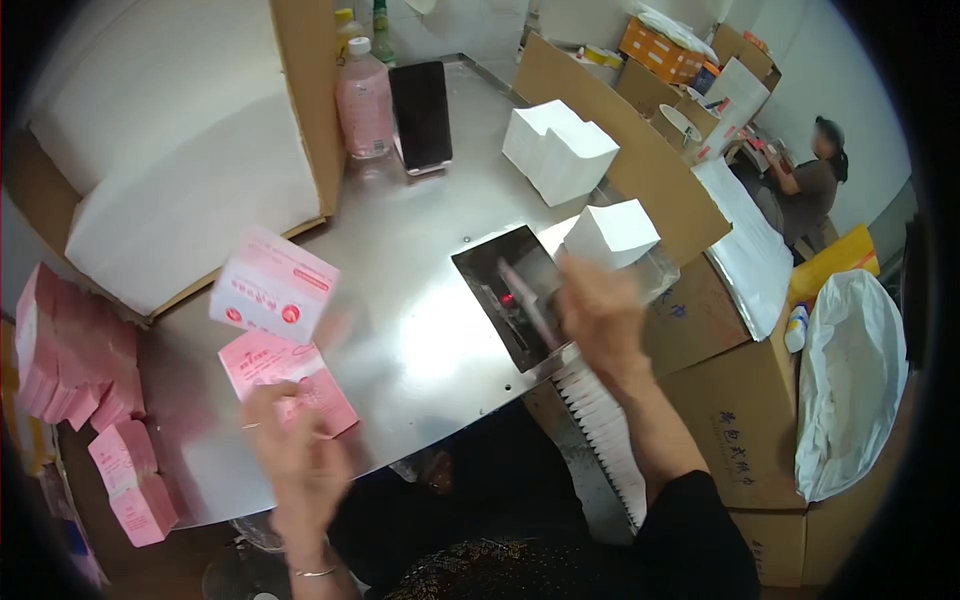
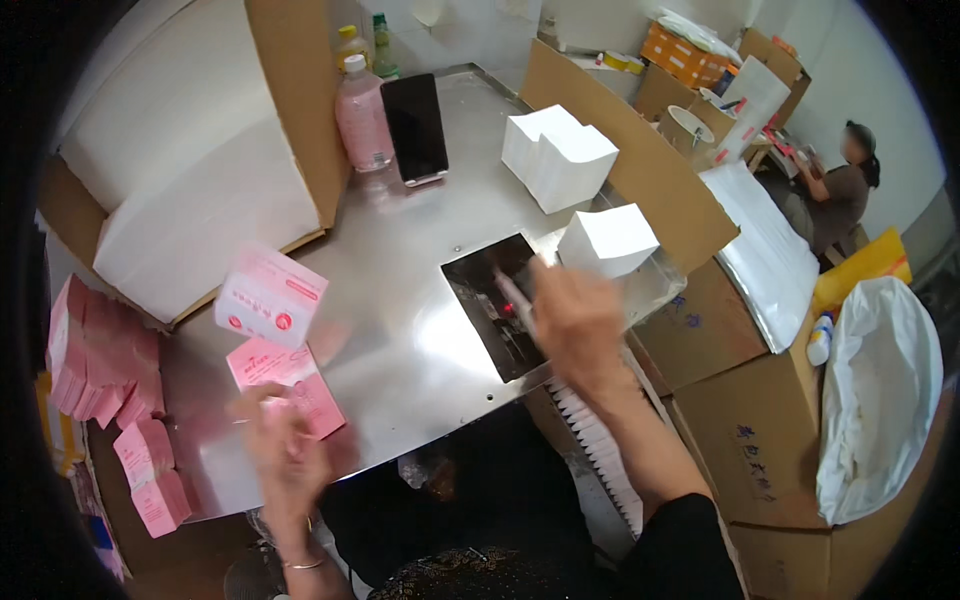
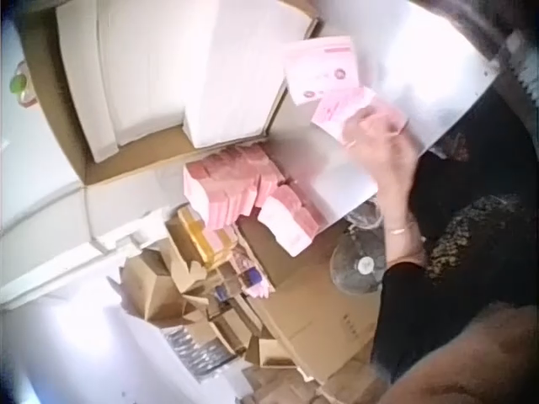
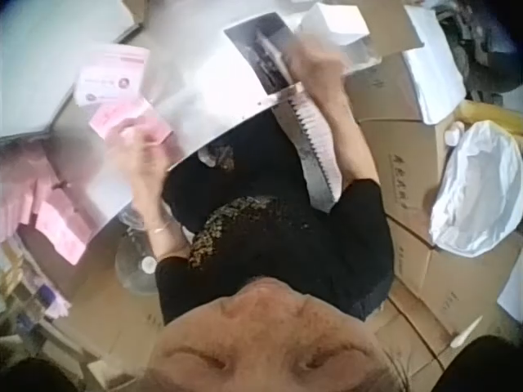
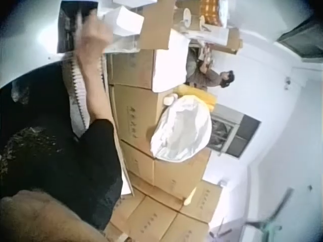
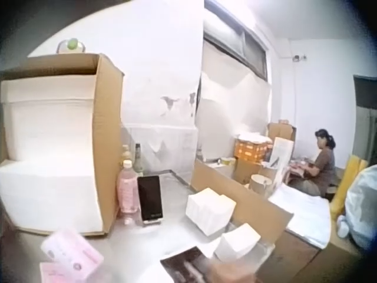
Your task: Feeding pink envelopes and small boxes into a packaging machine slot.
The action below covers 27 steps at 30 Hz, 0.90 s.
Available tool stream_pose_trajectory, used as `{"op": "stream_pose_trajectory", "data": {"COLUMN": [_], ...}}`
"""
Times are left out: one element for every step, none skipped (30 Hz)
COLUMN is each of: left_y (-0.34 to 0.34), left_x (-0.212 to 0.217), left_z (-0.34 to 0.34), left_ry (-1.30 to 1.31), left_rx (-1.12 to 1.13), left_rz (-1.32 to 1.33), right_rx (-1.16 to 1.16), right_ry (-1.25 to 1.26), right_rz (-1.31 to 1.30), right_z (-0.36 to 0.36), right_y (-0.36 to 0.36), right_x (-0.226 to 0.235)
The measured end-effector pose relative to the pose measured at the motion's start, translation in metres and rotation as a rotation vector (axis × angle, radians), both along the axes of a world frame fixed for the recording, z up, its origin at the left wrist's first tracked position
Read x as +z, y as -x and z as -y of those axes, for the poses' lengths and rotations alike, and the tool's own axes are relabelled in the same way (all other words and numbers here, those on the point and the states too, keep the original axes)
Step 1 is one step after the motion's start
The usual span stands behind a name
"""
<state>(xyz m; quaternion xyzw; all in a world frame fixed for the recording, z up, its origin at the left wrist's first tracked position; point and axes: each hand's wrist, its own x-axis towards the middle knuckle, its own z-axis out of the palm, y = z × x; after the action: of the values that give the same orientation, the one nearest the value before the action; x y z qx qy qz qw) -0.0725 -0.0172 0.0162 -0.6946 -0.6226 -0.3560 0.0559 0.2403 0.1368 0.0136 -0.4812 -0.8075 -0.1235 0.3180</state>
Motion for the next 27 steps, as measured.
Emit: {"op": "stream_pose_trajectory", "data": {"left_y": [0.014,0.018,0.019,0.015,0.014,0.016,0.022,0.022,0.021,0.02,0.02,0.018,0.013,0.003,-0.004,-0.01,-0.013,-0.015,-0.018,-0.016,-0.016,-0.011,0.0,-0.002,-0.002,-0.004,-0.005], "left_x": [0.013,0.02,0.026,0.018,0.002,-0.022,-0.052,-0.05,-0.044,-0.038,-0.033,-0.027,-0.021,-0.019,-0.017,-0.017,-0.021,-0.026,-0.032,-0.036,-0.041,-0.048,-0.059,-0.056,-0.055,-0.049,-0.043], "left_z": [0.005,-0.002,-0.013,-0.024,-0.031,-0.035,-0.038,-0.034,-0.029,-0.026,-0.028,-0.034,-0.043,-0.058,-0.073,-0.088,-0.105,-0.123,-0.138,-0.148,-0.159,-0.173,-0.186,-0.195,-0.194,-0.191,-0.189], "left_ry": [-0.006,-0.025,-0.046,0.032,0.127,0.223,0.232,0.247,0.256,0.264,0.251,0.249,0.196,0.144,0.141,0.137,0.096,0.048,0.037,-0.016,-0.07,-0.085,0.046,0.172,0.201,0.231,0.249], "left_rx": [0.099,0.114,0.127,0.14,0.122,0.122,0.184,0.196,0.192,0.188,0.162,0.186,0.176,0.146,0.136,0.131,0.14,0.144,0.147,0.056,-0.045,-0.045,-0.08,-0.139,-0.103,-0.07,-0.096], "left_rz": [-0.065,-0.079,-0.093,-0.003,-0.024,-0.051,-0.229,-0.236,-0.19,-0.143,-0.039,-0.046,-0.003,0.051,0.005,-0.043,-0.135,-0.225,-0.225,-0.273,-0.315,-0.317,-0.288,-0.253,-0.298,-0.342,-0.317], "right_rx": [-0.082,-0.197,-0.313,-0.417,-0.431,-0.427,-0.423,-0.415,-0.407,-0.419,-0.424,-0.427,-0.417,-0.431,-0.437,-0.418,-0.404,-0.415,-0.436,-0.411,-0.414,-0.394,-0.369,-0.39,-0.393,-0.4,-0.4], "right_ry": [-0.167,-0.201,-0.236,-0.059,-0.088,-0.115,-0.099,-0.108,-0.114,-0.103,-0.104,-0.112,-0.09,-0.085,-0.079,-0.094,-0.099,-0.086,-0.072,-0.075,-0.088,-0.074,-0.053,-0.045,-0.03,-0.012,-0.023], "right_rz": [0.043,0.08,0.118,0.275,0.252,0.22,0.16,0.152,0.141,0.177,0.19,0.198,0.183,0.178,0.169,0.148,0.144,0.163,0.182,0.163,0.159,0.144,0.129,0.133,0.153,0.173,0.172], "right_z": [0.0,-0.01,-0.021,-0.032,-0.039,-0.046,-0.048,-0.048,-0.047,-0.047,-0.046,-0.049,-0.05,-0.05,-0.05,-0.051,-0.052,-0.051,-0.05,-0.051,-0.051,-0.05,-0.048,-0.049,-0.049,-0.052,-0.053], "right_y": [-0.009,-0.015,-0.022,-0.042,-0.049,-0.048,-0.046,-0.044,-0.04,-0.039,-0.04,-0.04,-0.04,-0.045,-0.047,-0.046,-0.044,-0.044,-0.045,-0.042,-0.041,-0.039,-0.035,-0.039,-0.041,-0.043,-0.045], "right_x": [0.022,0.026,0.025,0.01,-0.002,-0.013,-0.014,-0.014,-0.01,-0.007,-0.005,-0.004,-0.004,-0.005,-0.004,-0.003,-0.005,-0.005,-0.006,-0.007,-0.003,0.002,0.004,0.006,0.005,0.001,0.001]}}
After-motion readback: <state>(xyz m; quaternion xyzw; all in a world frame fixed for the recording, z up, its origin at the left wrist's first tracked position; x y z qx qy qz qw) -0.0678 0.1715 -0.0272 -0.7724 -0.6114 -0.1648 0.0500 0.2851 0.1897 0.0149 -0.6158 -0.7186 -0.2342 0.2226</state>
